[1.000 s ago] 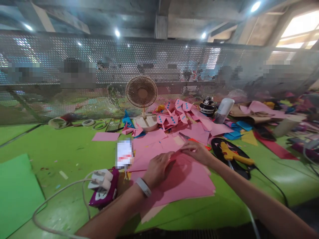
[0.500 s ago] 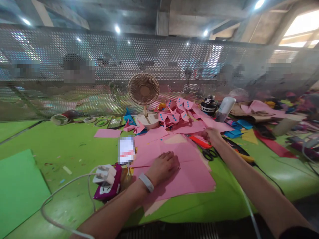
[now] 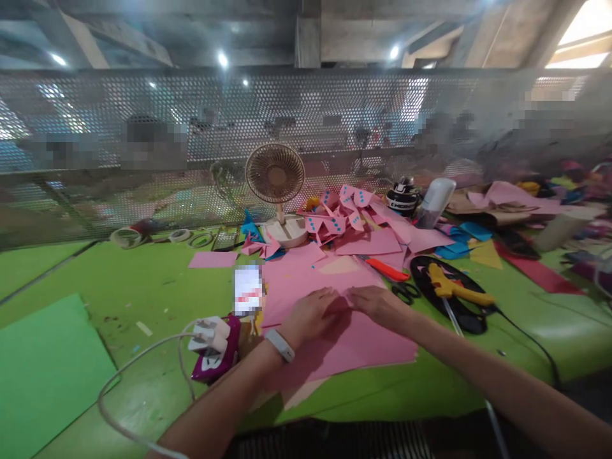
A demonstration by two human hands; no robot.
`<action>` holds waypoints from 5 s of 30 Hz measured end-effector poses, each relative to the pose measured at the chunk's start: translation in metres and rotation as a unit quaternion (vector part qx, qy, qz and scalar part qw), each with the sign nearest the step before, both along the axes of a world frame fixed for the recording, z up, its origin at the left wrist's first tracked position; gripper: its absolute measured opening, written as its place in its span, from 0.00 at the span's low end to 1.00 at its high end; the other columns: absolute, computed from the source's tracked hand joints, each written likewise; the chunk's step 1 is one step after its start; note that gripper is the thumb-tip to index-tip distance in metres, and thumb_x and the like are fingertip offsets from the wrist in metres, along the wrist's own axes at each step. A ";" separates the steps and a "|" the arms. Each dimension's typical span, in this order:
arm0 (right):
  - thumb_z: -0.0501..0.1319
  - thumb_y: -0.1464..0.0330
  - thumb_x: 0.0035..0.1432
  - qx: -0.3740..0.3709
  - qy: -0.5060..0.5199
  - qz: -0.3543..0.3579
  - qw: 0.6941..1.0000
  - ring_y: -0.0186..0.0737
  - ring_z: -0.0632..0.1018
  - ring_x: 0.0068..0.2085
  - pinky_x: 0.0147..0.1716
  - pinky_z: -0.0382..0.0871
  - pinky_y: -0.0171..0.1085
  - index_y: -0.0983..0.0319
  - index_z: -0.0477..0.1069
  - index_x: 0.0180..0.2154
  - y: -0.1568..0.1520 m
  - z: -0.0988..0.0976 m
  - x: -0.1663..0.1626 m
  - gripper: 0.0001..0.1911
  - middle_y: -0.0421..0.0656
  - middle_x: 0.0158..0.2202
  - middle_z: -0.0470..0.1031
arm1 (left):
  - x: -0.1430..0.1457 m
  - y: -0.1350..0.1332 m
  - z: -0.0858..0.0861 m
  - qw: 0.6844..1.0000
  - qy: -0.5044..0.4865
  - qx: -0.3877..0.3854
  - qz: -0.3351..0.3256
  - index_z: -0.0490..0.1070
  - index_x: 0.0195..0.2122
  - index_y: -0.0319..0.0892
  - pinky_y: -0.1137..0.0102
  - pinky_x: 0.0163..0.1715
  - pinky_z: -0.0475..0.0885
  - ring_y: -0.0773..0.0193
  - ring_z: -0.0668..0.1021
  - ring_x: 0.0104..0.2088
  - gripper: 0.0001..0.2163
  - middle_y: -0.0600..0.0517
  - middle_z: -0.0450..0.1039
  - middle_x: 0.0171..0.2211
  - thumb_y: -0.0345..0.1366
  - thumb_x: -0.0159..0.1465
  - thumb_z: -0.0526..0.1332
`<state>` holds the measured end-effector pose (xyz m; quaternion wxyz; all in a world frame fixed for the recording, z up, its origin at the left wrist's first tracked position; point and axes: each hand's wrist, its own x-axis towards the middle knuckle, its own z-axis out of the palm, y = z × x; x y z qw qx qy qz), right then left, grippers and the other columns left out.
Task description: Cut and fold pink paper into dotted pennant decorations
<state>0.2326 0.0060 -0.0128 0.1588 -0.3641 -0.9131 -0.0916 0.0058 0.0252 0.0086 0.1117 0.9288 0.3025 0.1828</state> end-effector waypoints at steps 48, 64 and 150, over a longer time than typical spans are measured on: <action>0.59 0.65 0.56 -0.308 0.171 -0.102 0.930 0.36 0.72 0.32 0.30 0.60 0.33 0.63 0.72 0.30 0.004 0.016 -0.020 0.08 0.42 0.30 0.72 | -0.060 -0.010 0.020 0.970 0.053 -0.084 0.222 0.70 0.25 0.40 0.70 0.29 0.63 0.63 0.72 0.29 0.17 0.51 0.70 0.28 0.48 0.62 0.55; 0.58 0.64 0.56 -0.325 0.174 -0.097 0.925 0.37 0.72 0.32 0.30 0.61 0.33 0.63 0.72 0.30 0.003 0.017 -0.020 0.10 0.43 0.30 0.73 | -0.080 -0.036 0.035 0.928 0.227 0.048 0.292 0.69 0.33 0.39 0.62 0.39 0.64 0.55 0.72 0.37 0.12 0.45 0.70 0.36 0.39 0.66 0.50; 0.57 0.61 0.55 -0.364 0.146 -0.145 0.908 0.39 0.72 0.31 0.30 0.60 0.34 0.64 0.74 0.29 0.001 0.024 0.040 0.13 0.43 0.28 0.75 | -0.007 -0.057 -0.005 0.987 0.124 0.011 0.098 0.44 0.65 0.50 0.47 0.58 0.45 0.45 0.49 0.64 0.37 0.47 0.46 0.65 0.63 0.59 0.45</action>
